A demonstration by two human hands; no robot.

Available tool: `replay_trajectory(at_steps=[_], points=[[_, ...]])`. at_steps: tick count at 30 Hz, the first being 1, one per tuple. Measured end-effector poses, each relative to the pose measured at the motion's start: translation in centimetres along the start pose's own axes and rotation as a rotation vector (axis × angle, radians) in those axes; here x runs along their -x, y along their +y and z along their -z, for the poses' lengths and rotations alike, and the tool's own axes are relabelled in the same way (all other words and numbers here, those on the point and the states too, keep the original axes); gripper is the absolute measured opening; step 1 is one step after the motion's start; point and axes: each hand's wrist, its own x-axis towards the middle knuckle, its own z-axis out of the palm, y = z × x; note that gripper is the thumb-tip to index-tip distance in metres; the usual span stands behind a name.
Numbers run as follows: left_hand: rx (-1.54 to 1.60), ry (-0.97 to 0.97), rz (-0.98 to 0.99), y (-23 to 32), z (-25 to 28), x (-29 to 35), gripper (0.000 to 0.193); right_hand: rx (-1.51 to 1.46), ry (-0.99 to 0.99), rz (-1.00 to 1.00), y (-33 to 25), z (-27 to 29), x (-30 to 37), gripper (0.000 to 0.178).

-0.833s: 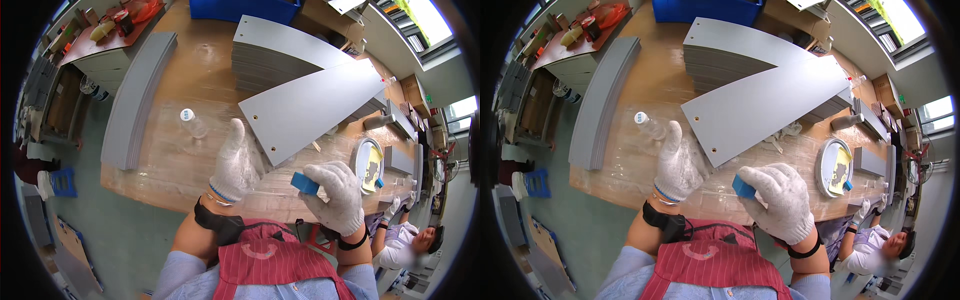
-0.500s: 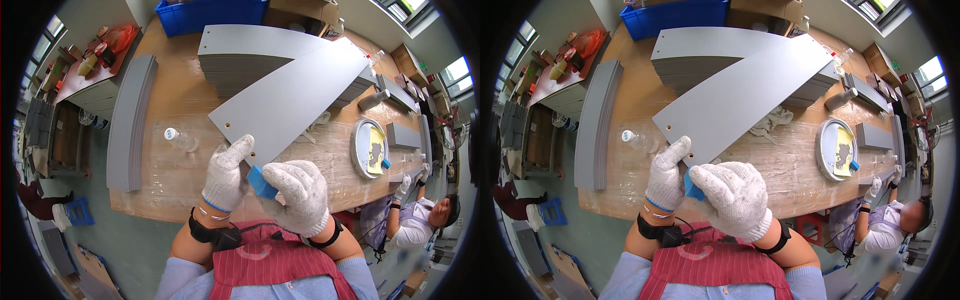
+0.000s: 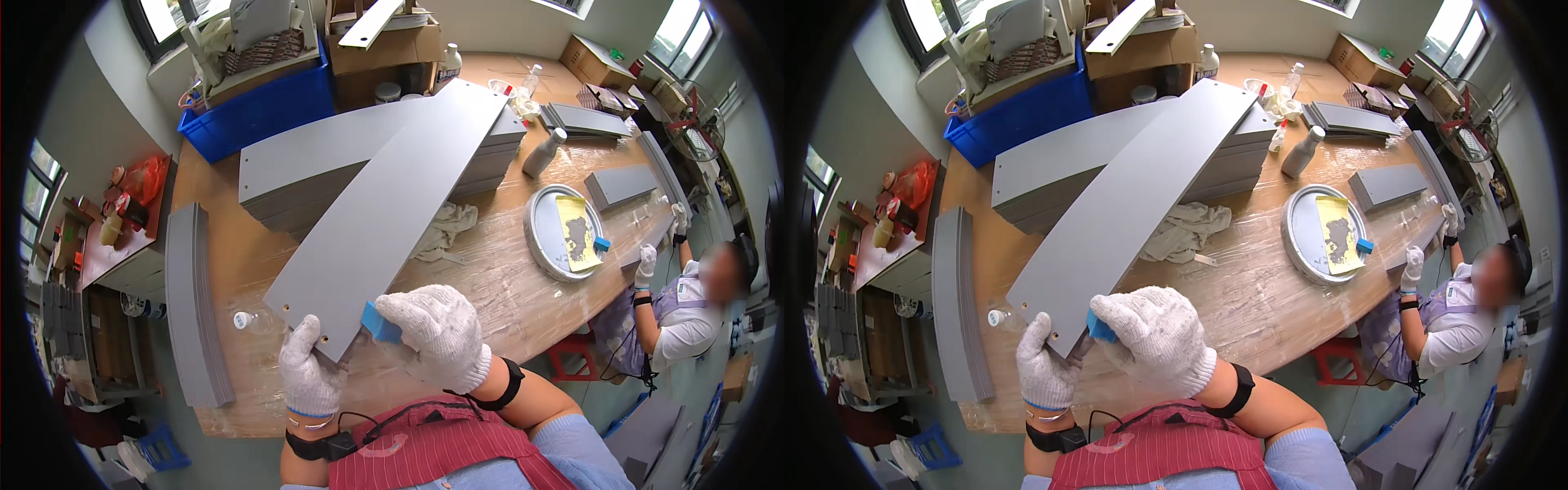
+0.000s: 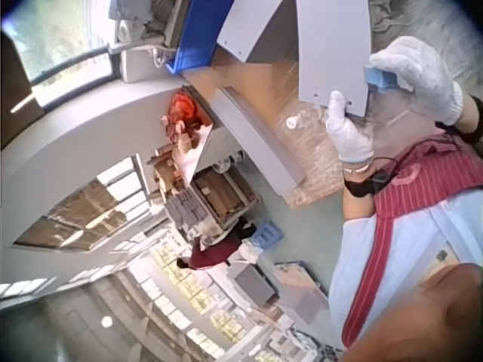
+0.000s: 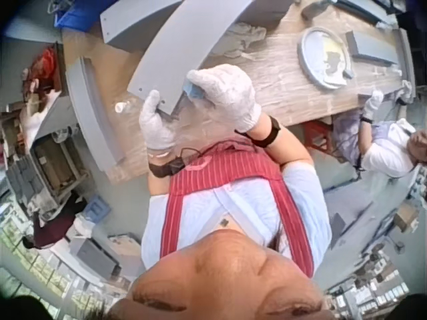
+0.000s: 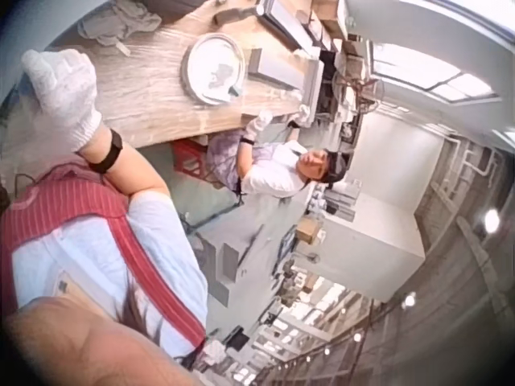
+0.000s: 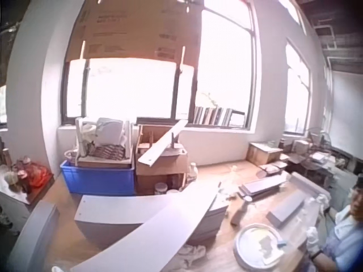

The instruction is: The person wipes a gray rectangular panel with a white cloth, then uses a blue sanding block to smooth the edges and surfaces. They repeatedly flip the panel to work on different sides and wipe it down between sanding passes. The person stacks the finished panel with others on the table.

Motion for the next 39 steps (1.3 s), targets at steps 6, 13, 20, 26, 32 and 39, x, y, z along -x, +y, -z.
replay_trajectory(at_steps=[6,13,20,26,32,39], points=[[0.01,0.089,-0.018,0.4,-0.1,0.6,0.033,0.166,0.202,-0.065,7.9,2.5,-2.3,0.05],[0.064,0.167,-0.013,1.0,4.2,0.5,0.043,0.226,0.355,-0.329,18.0,5.4,-5.5,0.046],[-0.106,0.135,0.036,2.3,6.4,1.3,0.042,0.471,0.533,-0.383,29.2,9.4,-8.6,0.038],[-0.158,0.326,-0.019,1.9,5.3,1.5,0.048,0.501,0.6,-0.563,33.3,13.9,-11.4,0.037],[-0.168,0.148,-0.101,1.0,5.4,0.5,0.058,-0.226,0.389,-0.48,25.3,12.2,-13.5,0.039],[-0.177,0.217,-0.233,0.3,3.0,-0.1,0.051,-0.486,-0.161,-0.404,11.8,5.9,-13.9,0.047]])
